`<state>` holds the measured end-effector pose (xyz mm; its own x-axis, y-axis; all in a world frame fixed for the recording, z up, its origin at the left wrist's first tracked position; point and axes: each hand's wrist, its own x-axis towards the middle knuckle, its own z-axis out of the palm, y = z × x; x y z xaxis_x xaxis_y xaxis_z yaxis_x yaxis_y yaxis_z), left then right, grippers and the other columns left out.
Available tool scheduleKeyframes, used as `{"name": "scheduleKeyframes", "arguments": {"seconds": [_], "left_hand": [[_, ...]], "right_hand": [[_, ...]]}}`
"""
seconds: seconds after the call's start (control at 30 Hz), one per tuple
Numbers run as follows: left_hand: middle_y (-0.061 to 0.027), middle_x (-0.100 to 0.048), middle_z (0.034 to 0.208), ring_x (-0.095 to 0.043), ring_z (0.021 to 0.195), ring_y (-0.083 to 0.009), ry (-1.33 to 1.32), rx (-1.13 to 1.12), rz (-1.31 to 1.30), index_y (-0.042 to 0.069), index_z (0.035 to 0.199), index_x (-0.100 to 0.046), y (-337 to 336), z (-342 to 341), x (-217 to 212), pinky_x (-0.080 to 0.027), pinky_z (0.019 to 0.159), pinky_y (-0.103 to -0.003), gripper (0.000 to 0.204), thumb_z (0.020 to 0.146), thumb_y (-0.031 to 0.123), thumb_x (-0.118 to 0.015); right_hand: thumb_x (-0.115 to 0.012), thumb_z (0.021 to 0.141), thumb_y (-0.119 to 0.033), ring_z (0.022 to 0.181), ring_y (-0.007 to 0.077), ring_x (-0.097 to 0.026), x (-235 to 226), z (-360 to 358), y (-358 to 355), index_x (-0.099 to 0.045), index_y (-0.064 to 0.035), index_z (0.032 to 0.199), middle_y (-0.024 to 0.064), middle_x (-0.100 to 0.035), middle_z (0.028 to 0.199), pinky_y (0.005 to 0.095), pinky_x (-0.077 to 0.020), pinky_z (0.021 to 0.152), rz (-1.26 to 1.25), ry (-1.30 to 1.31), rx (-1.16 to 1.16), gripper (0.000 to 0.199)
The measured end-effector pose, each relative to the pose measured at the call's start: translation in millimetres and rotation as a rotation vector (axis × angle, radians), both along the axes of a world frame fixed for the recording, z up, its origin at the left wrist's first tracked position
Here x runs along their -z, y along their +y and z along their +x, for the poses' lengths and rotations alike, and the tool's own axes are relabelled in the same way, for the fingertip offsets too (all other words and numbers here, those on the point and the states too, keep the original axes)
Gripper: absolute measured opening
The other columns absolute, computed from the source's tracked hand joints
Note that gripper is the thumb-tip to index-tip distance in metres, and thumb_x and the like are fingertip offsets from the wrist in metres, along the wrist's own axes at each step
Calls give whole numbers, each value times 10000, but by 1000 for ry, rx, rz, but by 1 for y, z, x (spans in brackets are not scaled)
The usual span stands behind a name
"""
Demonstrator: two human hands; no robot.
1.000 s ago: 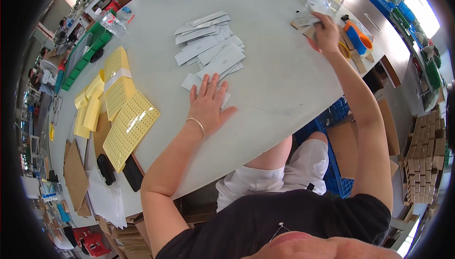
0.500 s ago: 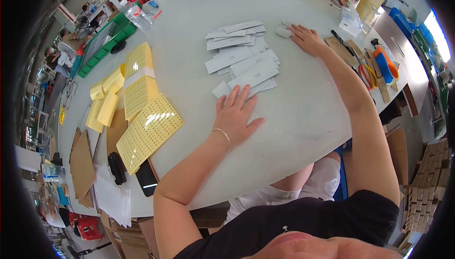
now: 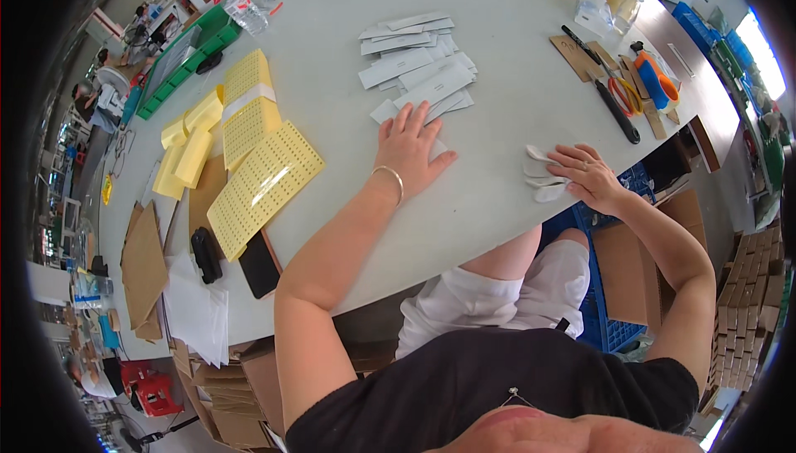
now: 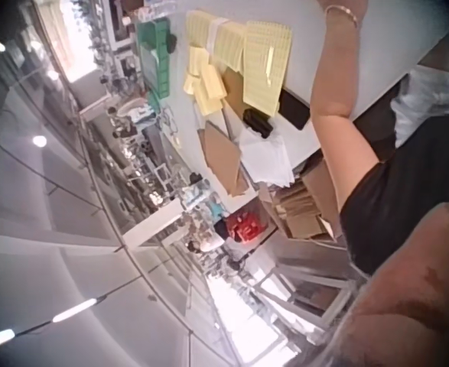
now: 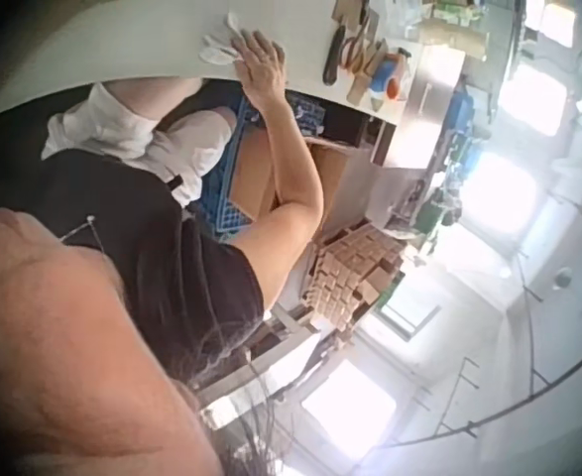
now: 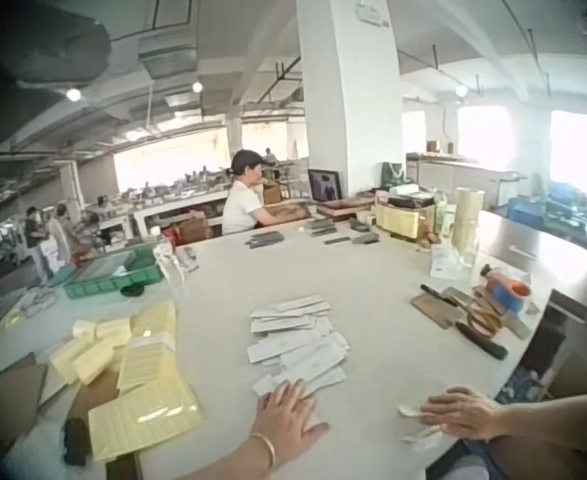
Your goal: Labeling and sorting small metal components into envelopes and boxes in a factory setting.
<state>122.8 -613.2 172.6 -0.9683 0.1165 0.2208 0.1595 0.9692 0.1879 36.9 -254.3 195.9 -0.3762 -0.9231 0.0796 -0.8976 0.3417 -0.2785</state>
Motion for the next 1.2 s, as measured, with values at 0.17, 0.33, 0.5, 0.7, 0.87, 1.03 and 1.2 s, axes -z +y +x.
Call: {"name": "scheduleKeyframes", "arguments": {"seconds": [0.17,0.33,0.5,0.7,0.87,1.03,1.2], "left_hand": [[-147,-311,1447,-223,1354,-335,171,-57,161,76,1282,-483,-22,-10,10,-201,1067,-479,618,843,509,-524],[-157,-378,1393,-278,1336,-319,46,-10,182,86,1375,-359,-71,-12,2,-237,1063,-466,800,755,531,-597],[-128,-447,1317,-352,1276,-267,-41,63,299,99,1370,-381,-89,-2,-5,-233,1067,-412,774,746,487,-625],[-113,-532,1158,-452,1162,-244,6,68,141,83,1165,-572,-88,-2,-9,-350,974,-389,628,704,493,-691],[-95,-592,1007,-542,1019,-235,-47,29,-76,64,1017,-610,-70,-1,-24,-433,833,-355,597,719,581,-635],[-83,-608,953,-564,985,-216,-171,16,-191,59,971,-608,-41,4,-36,-443,776,-332,614,758,632,-555],[-118,-572,1046,-521,1065,-257,-56,42,-194,56,1026,-599,-28,8,-30,-427,822,-373,607,759,602,-582]], "right_hand": [[-579,744,-14,1053,314,-550,14,-31,17,-608,-87,1057,120,-609,1081,394,-436,927,-175,220,292,323],[-534,820,-105,1239,312,-422,2,-114,-8,-468,-89,1305,142,-487,1317,466,-276,1067,97,418,748,490],[-605,680,-43,1336,330,-274,-10,-103,-94,-306,-135,1415,114,-260,1480,472,-245,1073,-19,291,386,798],[-736,692,-212,1351,335,-237,-22,-79,-198,-398,-182,1376,111,-230,1497,473,-241,1072,58,149,131,764],[-763,667,-255,1311,336,-296,-28,-82,-222,-461,-178,1336,128,-327,1450,423,-303,1053,114,40,99,738],[-754,677,-257,1258,333,-360,-19,-77,-216,-516,-139,1290,141,-430,1382,384,-364,1017,57,23,177,668],[-681,767,-268,1209,316,-423,-10,-74,-212,-576,-104,1203,140,-497,1318,412,-375,992,-58,-9,133,478]]}}
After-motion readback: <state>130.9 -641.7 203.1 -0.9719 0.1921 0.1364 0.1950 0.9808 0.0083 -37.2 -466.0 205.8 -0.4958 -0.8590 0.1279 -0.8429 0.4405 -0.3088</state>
